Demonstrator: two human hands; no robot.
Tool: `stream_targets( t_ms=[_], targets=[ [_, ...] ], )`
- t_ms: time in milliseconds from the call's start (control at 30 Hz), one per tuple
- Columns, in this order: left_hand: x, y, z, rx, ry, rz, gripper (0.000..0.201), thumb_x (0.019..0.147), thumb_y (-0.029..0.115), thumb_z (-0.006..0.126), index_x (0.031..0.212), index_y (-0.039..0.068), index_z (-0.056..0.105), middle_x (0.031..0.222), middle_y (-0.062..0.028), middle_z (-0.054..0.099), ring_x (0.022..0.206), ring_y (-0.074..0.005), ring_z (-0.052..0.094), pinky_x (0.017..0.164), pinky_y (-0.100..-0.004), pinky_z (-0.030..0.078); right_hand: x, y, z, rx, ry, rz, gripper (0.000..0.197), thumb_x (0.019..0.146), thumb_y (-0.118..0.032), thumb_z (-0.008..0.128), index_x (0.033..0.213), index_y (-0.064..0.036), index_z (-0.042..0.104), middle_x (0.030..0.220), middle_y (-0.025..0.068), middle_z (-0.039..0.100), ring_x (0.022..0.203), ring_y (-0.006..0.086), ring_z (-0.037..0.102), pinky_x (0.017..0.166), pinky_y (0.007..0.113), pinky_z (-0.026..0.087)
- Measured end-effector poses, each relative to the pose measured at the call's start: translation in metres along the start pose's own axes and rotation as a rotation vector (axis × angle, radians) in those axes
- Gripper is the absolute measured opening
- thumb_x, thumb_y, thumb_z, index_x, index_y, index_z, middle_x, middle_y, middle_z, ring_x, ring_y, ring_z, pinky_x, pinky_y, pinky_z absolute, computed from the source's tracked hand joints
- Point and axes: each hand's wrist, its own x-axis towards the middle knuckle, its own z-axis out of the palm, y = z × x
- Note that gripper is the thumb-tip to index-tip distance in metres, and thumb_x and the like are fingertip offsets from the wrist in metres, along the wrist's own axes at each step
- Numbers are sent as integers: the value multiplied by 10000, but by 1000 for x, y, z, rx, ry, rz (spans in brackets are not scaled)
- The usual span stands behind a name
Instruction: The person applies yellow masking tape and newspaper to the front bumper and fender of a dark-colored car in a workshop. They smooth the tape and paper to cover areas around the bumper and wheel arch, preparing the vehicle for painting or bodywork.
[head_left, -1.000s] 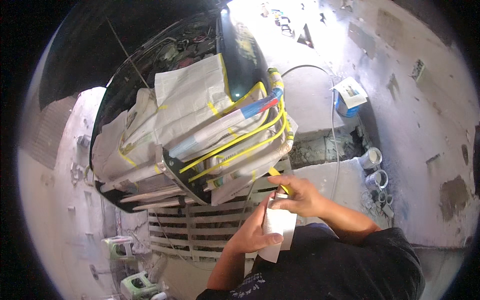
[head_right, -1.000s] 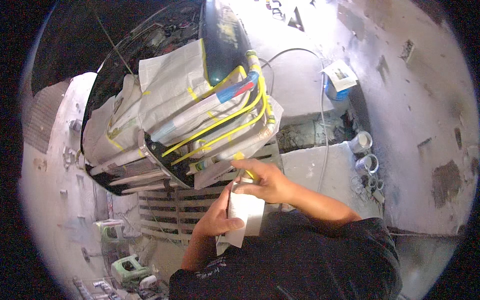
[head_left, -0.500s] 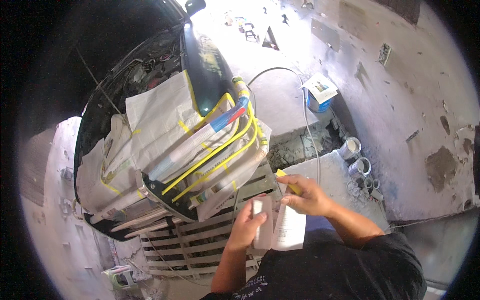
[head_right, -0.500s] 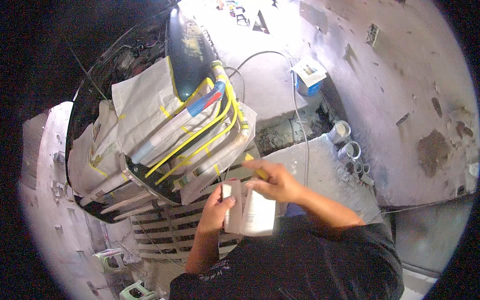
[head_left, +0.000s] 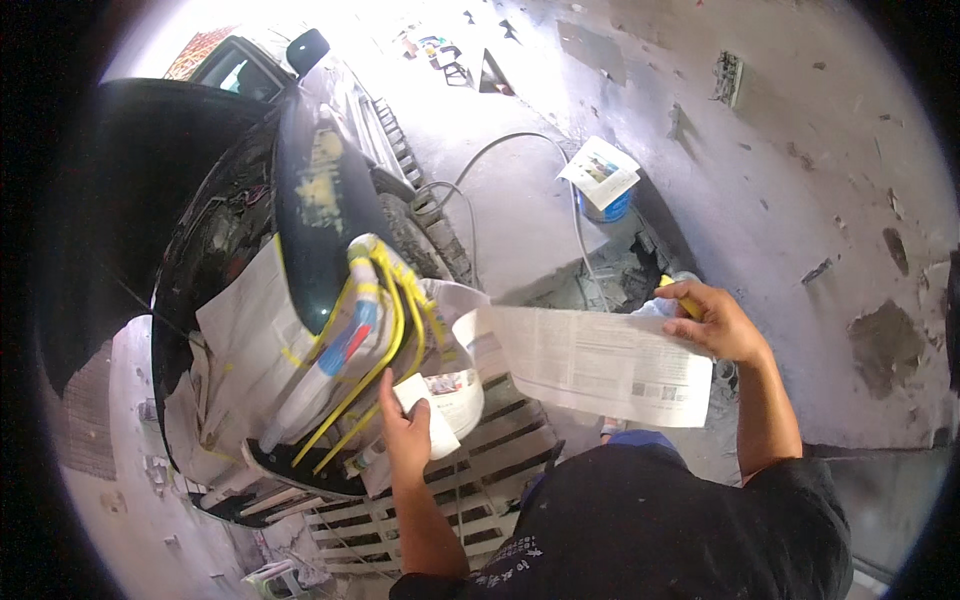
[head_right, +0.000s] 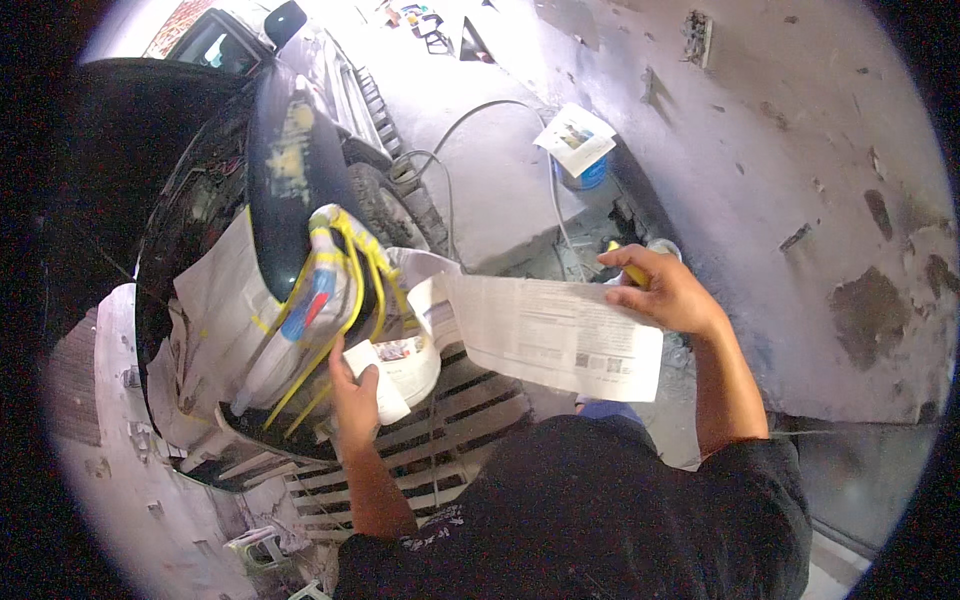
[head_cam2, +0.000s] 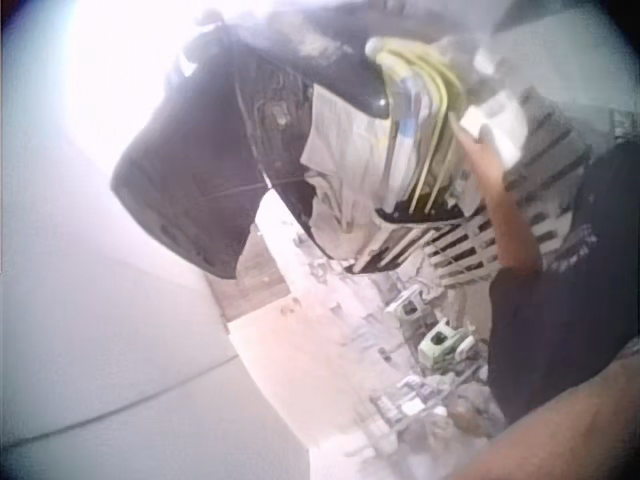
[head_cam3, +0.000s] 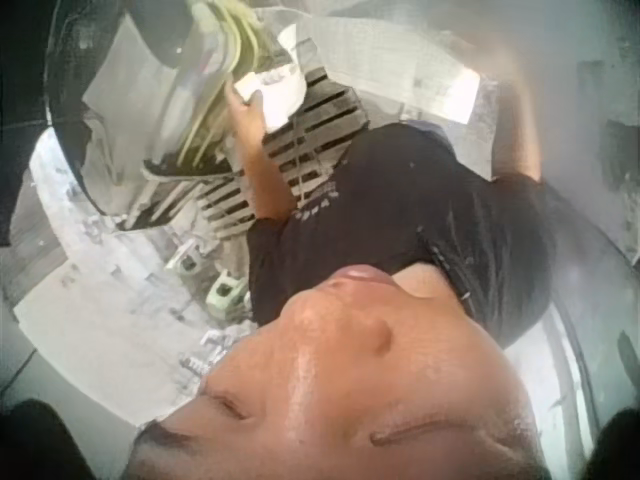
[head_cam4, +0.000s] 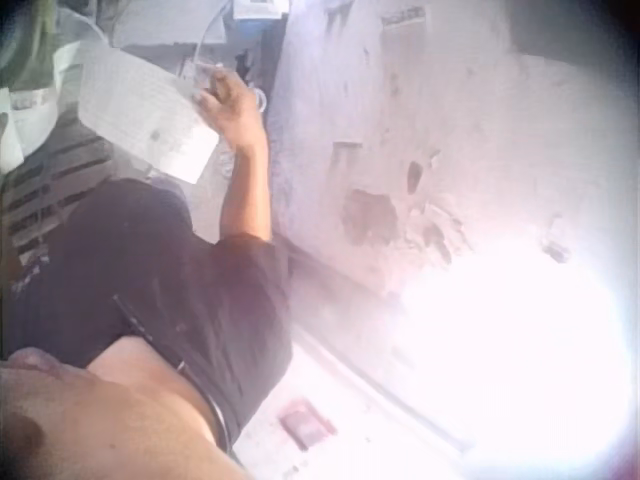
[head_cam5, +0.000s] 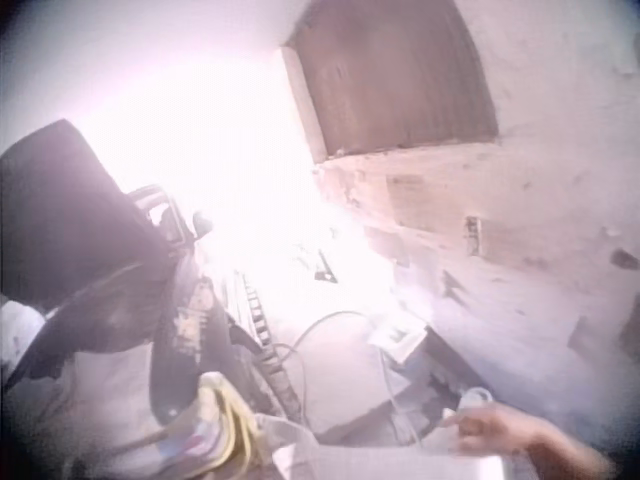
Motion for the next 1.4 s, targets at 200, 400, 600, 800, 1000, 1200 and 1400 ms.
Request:
stream_targets(
  t_ms=[200, 400, 600, 800, 1000, 1200, 1400],
  targets=[
    [47, 27, 47, 252, -11, 166, 582, 845, -10, 496, 1408, 42, 356, 1338, -213, 488, 1191, -317, 510, 1010, -366, 368, 23, 41, -85, -139, -3, 209, 377, 814, -72, 688, 1175, -33, 588, 716, 48, 558, 662, 124, 492, 618, 299, 432],
    [102, 36, 86, 350, -112, 106, 361, 805, -10, 497, 1160, 12, 554, 1114, -196, 602, 1034, -336, 587, 907, -367, 442, 76, 78, -129, -379, 4, 196, 384, 796, -98, 677, 1164, -33, 587, 797, 151, 626, 693, 238, 581, 672, 358, 468],
    [175, 10, 129, 295, -130, 242, 338, 777, 5, 499, 1102, 17, 588, 1054, -188, 619, 1008, -346, 593, 904, -373, 452, 155, 111, -154, -538, 6, 203, 356, 800, -112, 663, 1140, -40, 588, 905, 179, 652, 815, 329, 623, 732, 404, 483],
    [259, -14, 176, 167, -195, 322, 281, 771, -12, 530, 1030, 25, 633, 970, -160, 625, 937, -320, 604, 847, -354, 470, 257, 126, -173, -670, 61, 231, 349, 799, -113, 657, 1134, -50, 582, 939, 178, 648, 850, 342, 622, 768, 420, 475],
    [326, 6, 187, 152, -186, 200, 198, 786, -5, 551, 960, 13, 641, 928, -156, 627, 868, -307, 620, 755, -340, 492, 386, 122, -180, -695, 89, 171, 340, 794, -106, 642, 1124, -47, 585, 886, 183, 644, 834, 345, 619, 736, 423, 474],
    [393, 0, 190, 178, 39, 142, 222, 775, -7, 544, 976, 16, 635, 930, -177, 621, 886, -339, 612, 789, -359, 490, 558, 130, -176, -703, 24, -2, 347, 789, -68, 640, 1132, -41, 591, 865, 186, 648, 827, 347, 622, 744, 421, 481],
    [481, 4, 188, 234, 279, 117, 253, 752, -57, 504, 949, 31, 636, 879, -147, 603, 847, -308, 616, 743, -348, 499, 776, 146, -159, -690, -56, -243, 338, 791, -50, 646, 1125, -32, 603, 890, 181, 655, 828, 338, 633, 761, 403, 495]
  ],
)
